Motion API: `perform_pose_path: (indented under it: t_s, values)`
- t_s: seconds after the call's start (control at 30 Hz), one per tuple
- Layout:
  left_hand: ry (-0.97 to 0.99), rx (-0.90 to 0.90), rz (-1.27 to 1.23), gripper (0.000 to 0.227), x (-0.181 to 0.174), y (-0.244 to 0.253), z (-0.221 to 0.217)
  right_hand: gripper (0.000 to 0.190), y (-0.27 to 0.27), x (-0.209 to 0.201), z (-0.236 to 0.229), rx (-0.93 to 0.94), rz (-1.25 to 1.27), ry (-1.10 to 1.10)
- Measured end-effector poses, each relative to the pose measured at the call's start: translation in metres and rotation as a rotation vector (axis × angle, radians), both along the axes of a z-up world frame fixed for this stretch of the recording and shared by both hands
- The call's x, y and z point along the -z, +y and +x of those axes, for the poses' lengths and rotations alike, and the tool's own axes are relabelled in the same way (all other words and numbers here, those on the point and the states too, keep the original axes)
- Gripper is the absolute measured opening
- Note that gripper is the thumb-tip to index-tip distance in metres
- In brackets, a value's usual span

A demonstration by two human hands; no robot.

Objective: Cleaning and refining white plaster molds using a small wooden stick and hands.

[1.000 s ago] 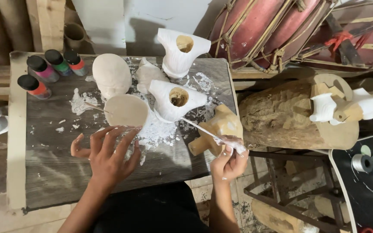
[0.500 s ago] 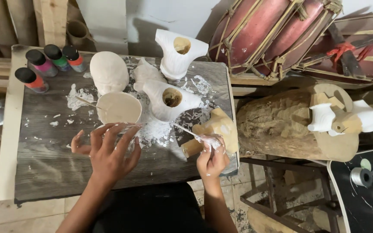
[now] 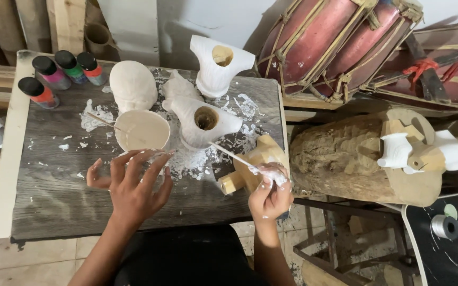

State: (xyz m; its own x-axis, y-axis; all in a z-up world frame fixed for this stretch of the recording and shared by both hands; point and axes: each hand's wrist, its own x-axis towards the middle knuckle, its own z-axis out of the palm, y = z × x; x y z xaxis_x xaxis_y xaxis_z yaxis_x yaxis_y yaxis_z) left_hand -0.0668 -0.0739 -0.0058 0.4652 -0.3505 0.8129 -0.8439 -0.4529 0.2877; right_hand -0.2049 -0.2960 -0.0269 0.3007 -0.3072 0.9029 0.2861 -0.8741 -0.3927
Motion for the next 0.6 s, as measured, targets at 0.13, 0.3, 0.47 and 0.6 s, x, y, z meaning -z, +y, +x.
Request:
perform_pose_path:
  t_s: [0.13, 0.3, 0.47, 0.6]
  values:
    - [-0.005, -0.016, 0.005, 0.030, 0.001, 0.000, -0.002, 0.024, 0.006, 0.004, 0.004, -0.043, 0.025, 0.014]
    - [-0.017, -0.029, 0.003, 0.030, 0.004, -0.001, -0.004, 0.023, 0.002, 0.025, -0.002, -0.030, 0.015, 0.097]
    - [-0.018, -0.045, -0.001, 0.030, 0.005, -0.002, -0.006, 0.021, -0.017, 0.049, -0.006, -0.031, 0.011, 0.046]
    - [-0.016, -0.064, 0.003, 0.030, 0.001, -0.001, -0.010, 0.018, -0.022, 0.036, -0.006, -0.045, 0.028, 0.016]
